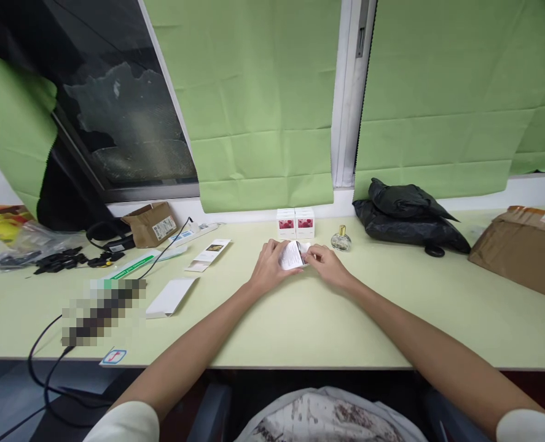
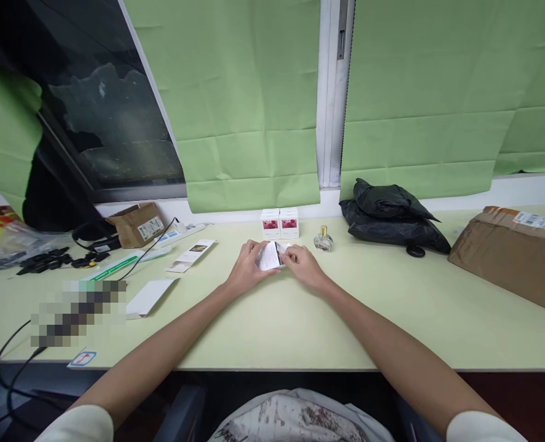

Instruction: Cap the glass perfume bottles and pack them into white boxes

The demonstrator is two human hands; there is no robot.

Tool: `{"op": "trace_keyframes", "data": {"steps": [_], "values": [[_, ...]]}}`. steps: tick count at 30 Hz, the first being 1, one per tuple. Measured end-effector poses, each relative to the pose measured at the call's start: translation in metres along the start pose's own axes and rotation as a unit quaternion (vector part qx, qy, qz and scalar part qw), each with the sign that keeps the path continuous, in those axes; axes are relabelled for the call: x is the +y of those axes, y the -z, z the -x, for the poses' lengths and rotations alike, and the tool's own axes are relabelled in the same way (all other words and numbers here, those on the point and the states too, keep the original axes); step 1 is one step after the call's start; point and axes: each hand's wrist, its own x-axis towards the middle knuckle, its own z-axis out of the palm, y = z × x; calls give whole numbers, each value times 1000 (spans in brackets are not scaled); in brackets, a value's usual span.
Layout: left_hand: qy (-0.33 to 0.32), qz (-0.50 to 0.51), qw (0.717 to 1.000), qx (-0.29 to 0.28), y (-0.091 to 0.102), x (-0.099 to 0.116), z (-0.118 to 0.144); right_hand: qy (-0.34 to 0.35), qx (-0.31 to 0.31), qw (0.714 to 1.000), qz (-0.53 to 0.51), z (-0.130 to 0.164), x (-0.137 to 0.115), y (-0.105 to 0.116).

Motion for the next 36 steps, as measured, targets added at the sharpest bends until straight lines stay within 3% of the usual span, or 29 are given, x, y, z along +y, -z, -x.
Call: {"op": "trace_keyframes", "data": {"steps": [6,13,18,25,30,36], "values": [[-41,-38,998,-28,0,3,0,-80,-35,994,-66,4,3,-1],[-40,-31,998,-35,2,4,0,-73,-32,996,44,2,9,3],[-44,-11,998,-36,3,6,1,-84,-26,994,61,4,7,-1],[-43,12,997,-55,6,5,-1,-94,-40,992,-71,-3,23,-5],[-23,36,994,-103,10,0,-8,-159,-68,982,-81,-11,37,0],[6,63,985,-159,14,0,-11,-240,-134,958,-85,-9,31,7]]}}
